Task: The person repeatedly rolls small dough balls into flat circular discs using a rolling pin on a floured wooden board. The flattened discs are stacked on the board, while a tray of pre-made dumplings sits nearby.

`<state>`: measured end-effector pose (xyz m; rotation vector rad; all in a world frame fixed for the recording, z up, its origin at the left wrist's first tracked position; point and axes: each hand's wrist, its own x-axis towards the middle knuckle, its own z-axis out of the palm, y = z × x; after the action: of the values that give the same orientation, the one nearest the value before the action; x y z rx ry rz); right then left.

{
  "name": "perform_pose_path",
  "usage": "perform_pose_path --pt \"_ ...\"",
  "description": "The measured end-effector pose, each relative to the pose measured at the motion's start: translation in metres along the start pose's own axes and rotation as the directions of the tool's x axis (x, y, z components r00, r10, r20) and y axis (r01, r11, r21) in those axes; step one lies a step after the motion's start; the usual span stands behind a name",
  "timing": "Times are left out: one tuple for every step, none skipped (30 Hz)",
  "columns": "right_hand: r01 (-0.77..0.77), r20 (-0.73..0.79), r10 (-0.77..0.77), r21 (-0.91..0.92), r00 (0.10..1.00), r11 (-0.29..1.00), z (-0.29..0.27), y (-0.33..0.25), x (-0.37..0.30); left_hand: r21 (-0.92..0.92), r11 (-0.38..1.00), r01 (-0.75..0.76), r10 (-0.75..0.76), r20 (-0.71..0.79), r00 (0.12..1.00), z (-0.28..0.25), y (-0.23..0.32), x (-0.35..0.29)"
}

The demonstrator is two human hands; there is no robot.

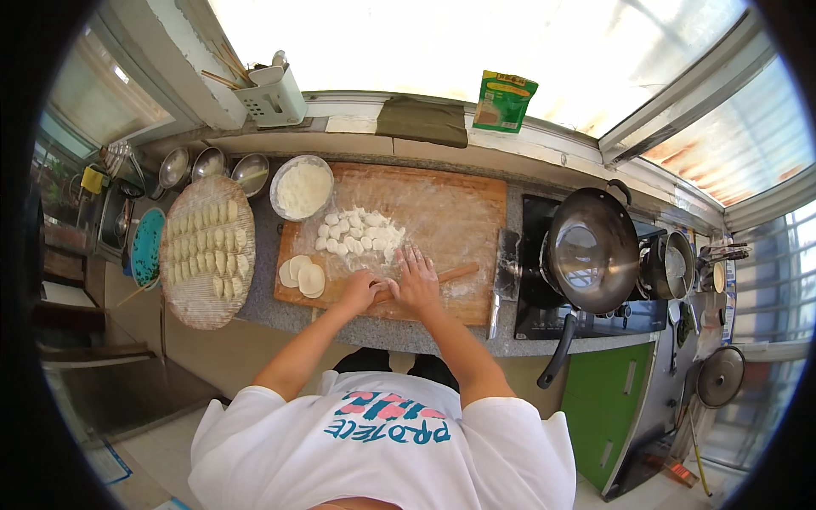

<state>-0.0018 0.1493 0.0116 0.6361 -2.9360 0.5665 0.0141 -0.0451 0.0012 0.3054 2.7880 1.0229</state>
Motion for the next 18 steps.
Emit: perform_pose_path --pt "-0.012 -0.025 0.012 -0.001 1.000 1.000 0.000 0.000 0.007 -0.024 0.997 0.075 -0.075 0.016 0.997 -0.002 0.002 0.001" --pt "-0.016 -0.025 0.016 0.010 1.000 1.000 -0.002 0.000 0.004 -0.047 0.988 0.149 -0.148 0.034 0.988 -0.005 0.003 0.003" --pt "-0.018 -0.024 0.019 0.019 1.000 1.000 -0.002 0.001 0.001 -0.070 0.973 0.222 -0.219 0.053 0.974 -0.009 0.008 0.004" --pt "-0.013 -0.022 0.013 0.027 1.000 1.000 -0.002 0.002 -0.002 -0.060 0.978 0.201 -0.196 0.082 0.977 -0.012 0.014 0.003" --pt "-0.008 0.001 0.008 0.026 1.000 1.000 -0.004 0.002 -0.014 -0.051 0.983 0.179 -0.172 0.112 0.979 -0.014 0.021 0.003" --pt "-0.003 0.022 0.002 0.025 1.000 1.000 -0.004 0.003 -0.035 -0.041 0.987 0.155 -0.148 0.140 0.979 -0.016 0.025 0.003" --pt "0.008 0.049 -0.009 0.029 0.999 1.000 -0.006 0.002 -0.051 -0.035 0.998 0.043 -0.038 0.140 0.989 -0.012 0.020 0.003" --pt "0.031 0.073 -0.033 0.024 0.997 0.999 -0.011 0.001 -0.061 -0.030 0.998 -0.063 0.066 0.138 0.988 -0.001 0.008 0.001" --pt "0.046 0.095 -0.047 0.018 0.994 0.999 -0.015 0.001 -0.072 -0.025 0.984 -0.174 0.176 0.143 0.974 0.005 0.004 0.001" --pt "0.062 0.117 -0.063 0.013 0.991 0.998 -0.017 0.001 -0.078 -0.002 0.985 -0.173 0.171 0.139 0.975 0.010 0.000 0.000" --pt "0.070 0.097 -0.072 0.018 0.993 0.997 -0.015 0.001 -0.077 0.020 0.985 -0.169 0.165 0.134 0.977 0.016 -0.005 -0.001" --pt "0.072 0.075 -0.074 0.022 0.995 0.997 -0.014 0.001 -0.071 0.044 0.984 -0.171 0.164 0.134 0.977 0.018 -0.006 0.000" --pt "0.067 0.046 -0.068 0.021 0.997 0.998 -0.012 0.003 -0.062 0.020 0.994 -0.107 0.104 0.125 0.987 0.011 0.002 0.003" --pt "0.050 0.035 -0.050 0.002 0.998 0.999 -0.009 0.005 -0.050 -0.003 0.999 -0.042 0.042 0.116 0.992 0.003 0.010 0.003" --pt "0.042 0.024 -0.042 -0.012 0.999 0.999 -0.006 0.004 -0.033 -0.024 0.999 0.030 -0.028 0.104 0.994 -0.005 0.017 0.002" --pt "0.037 0.013 -0.037 -0.026 0.999 0.999 -0.005 0.003 -0.019 -0.015 0.996 0.084 -0.083 0.095 0.992 -0.005 0.016 0.001" --pt "0.038 -0.003 -0.038 -0.018 0.999 0.999 -0.005 0.002 -0.007 -0.007 0.990 0.137 -0.136 0.085 0.987 -0.006 0.016 0.002" --pt "0.032 -0.018 -0.032 -0.011 0.999 0.999 -0.003 0.002 0.001 0.001 0.982 0.188 -0.187 0.083 0.979 -0.008 0.018 0.001"
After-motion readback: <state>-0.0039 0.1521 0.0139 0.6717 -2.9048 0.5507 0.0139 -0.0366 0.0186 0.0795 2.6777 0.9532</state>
